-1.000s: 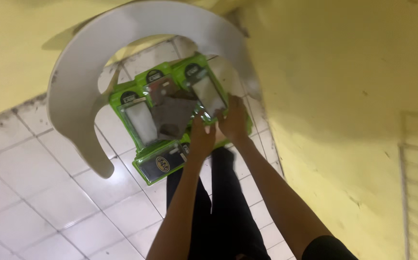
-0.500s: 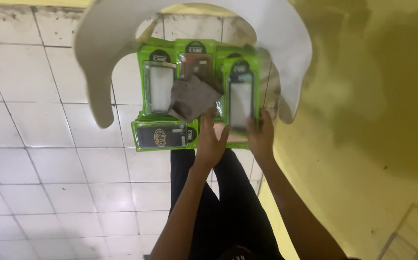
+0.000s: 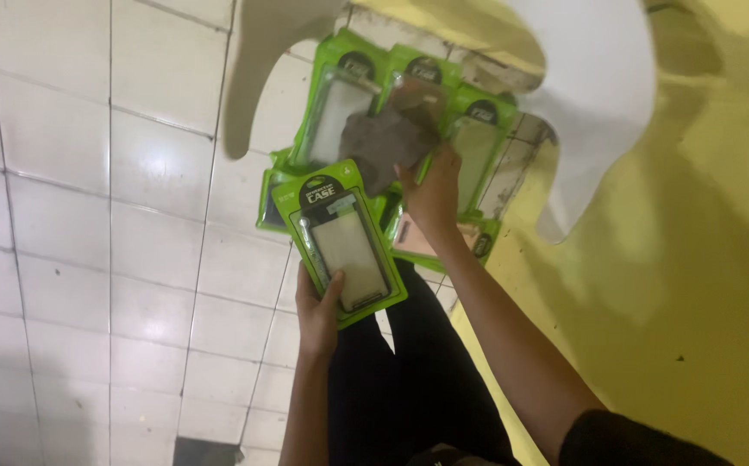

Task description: The person picks up packaged phone cases from a white plastic chair, turns them over to inspect both sides, and hangs them on a wall-mounted wire grid display. The person repeats this process for multiple cases of different colors and designs.

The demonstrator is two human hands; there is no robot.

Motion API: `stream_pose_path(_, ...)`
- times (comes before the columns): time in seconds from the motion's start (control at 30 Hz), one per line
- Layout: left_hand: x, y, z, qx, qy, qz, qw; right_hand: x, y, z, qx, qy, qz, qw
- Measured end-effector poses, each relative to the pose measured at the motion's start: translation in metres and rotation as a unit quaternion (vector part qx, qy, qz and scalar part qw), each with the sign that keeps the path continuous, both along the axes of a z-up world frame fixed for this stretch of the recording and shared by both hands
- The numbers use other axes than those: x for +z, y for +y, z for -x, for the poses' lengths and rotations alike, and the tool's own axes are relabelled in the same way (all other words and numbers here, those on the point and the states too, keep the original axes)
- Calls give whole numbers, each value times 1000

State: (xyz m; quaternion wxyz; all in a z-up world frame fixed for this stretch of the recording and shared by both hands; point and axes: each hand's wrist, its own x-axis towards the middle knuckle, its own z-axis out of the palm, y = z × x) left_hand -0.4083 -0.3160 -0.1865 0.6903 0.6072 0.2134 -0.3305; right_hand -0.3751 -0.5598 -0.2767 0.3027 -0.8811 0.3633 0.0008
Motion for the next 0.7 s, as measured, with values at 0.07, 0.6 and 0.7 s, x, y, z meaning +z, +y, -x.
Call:
stream_pose_path(0.07, 6, 16, 5, 27, 21, 3, 999, -7, 9, -12, -28, 36, 35, 998)
stream_pose_path(0.6, 76, 109, 3, 41, 80, 141, 986, 26, -12, 6, -74, -263, -141, 952)
stream_pose_path(0.7, 131, 126, -5, 27, 128, 165, 978, 152, 54, 41, -82, -225, -178, 955)
